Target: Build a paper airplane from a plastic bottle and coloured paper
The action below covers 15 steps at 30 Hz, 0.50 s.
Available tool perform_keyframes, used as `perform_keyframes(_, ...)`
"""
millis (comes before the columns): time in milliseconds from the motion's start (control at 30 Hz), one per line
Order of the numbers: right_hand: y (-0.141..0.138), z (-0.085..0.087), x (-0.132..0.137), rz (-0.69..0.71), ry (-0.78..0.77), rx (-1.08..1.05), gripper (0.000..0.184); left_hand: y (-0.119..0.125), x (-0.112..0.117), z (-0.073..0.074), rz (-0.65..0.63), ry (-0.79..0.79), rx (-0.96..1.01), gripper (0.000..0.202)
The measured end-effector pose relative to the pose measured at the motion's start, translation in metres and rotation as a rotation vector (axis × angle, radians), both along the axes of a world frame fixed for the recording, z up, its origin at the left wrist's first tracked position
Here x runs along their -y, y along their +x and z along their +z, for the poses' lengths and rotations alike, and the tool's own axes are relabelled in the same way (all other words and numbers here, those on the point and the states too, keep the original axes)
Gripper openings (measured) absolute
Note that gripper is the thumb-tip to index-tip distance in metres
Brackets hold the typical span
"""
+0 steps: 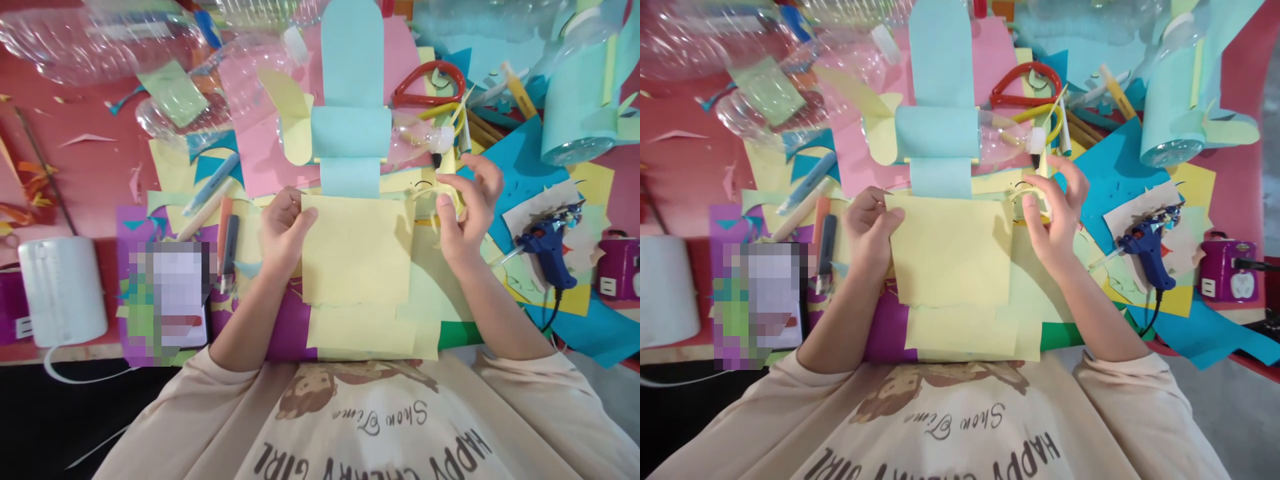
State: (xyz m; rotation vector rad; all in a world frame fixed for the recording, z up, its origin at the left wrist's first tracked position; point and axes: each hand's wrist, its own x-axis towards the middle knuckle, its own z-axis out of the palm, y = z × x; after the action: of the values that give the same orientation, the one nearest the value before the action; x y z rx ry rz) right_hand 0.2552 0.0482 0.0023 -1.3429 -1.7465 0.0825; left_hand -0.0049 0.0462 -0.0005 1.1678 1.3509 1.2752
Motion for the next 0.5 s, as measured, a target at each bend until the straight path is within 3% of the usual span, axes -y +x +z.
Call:
perform_keyframes(133, 0.002, -0.004, 0.005, 0.051, 0.018, 0.082, 0.029, 0.002, 0.004, -0.002, -0.066, -0.044, 0.060, 0.033)
perform_keyframes(300, -0.001, -0.004, 0.008, 0.279, 0.134, 0.135, 0.033, 0.003, 0.007, -0.001, -0.110, -0.073, 0.098, 0.033)
perform_keyframes(500, -0.009, 0.000, 0.003, 0.298, -0.001, 0.186, 0.038, 0.000, 0.009, -0.001, -0.121, -0.066, 0.051, 0.025)
